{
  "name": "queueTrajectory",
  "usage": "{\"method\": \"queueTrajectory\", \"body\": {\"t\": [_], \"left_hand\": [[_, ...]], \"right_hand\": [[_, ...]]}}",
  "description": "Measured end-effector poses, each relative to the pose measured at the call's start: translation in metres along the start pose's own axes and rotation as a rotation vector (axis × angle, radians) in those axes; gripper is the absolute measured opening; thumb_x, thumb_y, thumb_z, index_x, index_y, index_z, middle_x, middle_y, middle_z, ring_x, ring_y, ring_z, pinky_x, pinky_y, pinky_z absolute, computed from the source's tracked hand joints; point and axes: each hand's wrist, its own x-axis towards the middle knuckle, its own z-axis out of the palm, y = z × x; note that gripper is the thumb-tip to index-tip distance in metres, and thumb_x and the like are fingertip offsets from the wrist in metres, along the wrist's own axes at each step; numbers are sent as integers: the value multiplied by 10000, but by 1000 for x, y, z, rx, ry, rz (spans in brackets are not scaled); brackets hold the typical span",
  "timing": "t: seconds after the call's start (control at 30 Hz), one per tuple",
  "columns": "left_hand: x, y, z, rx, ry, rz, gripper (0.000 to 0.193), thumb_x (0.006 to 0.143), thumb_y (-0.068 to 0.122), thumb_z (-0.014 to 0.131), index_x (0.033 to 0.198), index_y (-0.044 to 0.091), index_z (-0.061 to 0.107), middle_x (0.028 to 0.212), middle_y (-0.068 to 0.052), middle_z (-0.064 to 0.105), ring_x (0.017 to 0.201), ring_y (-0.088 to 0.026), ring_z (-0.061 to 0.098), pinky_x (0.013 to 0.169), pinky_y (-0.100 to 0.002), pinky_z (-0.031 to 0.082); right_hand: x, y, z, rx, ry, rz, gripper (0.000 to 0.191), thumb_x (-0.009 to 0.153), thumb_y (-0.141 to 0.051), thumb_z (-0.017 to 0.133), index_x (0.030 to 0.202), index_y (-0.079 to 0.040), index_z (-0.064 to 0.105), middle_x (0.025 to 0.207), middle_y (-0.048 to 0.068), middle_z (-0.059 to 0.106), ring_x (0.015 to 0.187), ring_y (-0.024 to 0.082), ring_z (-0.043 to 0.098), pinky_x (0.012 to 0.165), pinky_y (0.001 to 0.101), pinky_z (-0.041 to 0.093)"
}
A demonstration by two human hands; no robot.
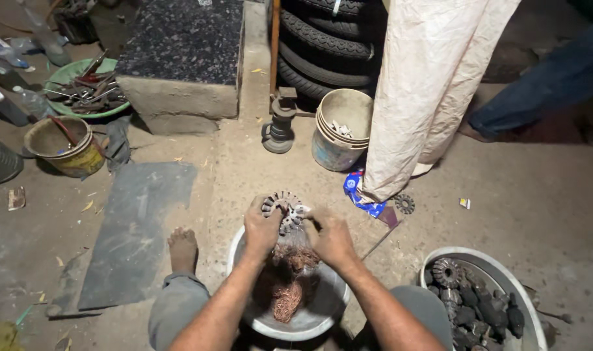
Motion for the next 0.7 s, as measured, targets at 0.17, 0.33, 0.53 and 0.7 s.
{"method": "queueTrajectory", "body": {"t": [0.17,0.33,0.53,0.7], "left_hand": [[7,-2,-7,96,41,89,196,819,40,732,1004,-14,697,840,-97,736,768,-150,677,706,-314,557],[4,-19,-17,-323,-100,-60,183,897,-26,678,1080,-13,670,947,-40,693,859,-124,647,787,-287,551],[8,-14,-26,-325,74,-127,111,965,-1,693,1068,-22,655,883,-25,685,775,-108,630,686,-267,527],[11,-26,-34,17,-63,154,217,911,36,692,1122,-16,678,918,-42,709,818,-131,651,733,-291,553]], "right_hand": [[1,1,-3,37,42,6,186,848,-138,740,1004,-36,750,909,178,744,810,310,746,713,396,578],[3,23,-3,81,73,37,145,919,-151,759,962,-13,758,859,165,743,753,235,730,687,350,551],[-12,21,-11,222,51,16,131,925,-123,716,986,-9,737,779,113,725,680,139,660,623,307,520],[5,42,-13,106,12,231,134,928,-153,752,959,-23,742,791,118,725,697,189,660,652,338,520]]}}
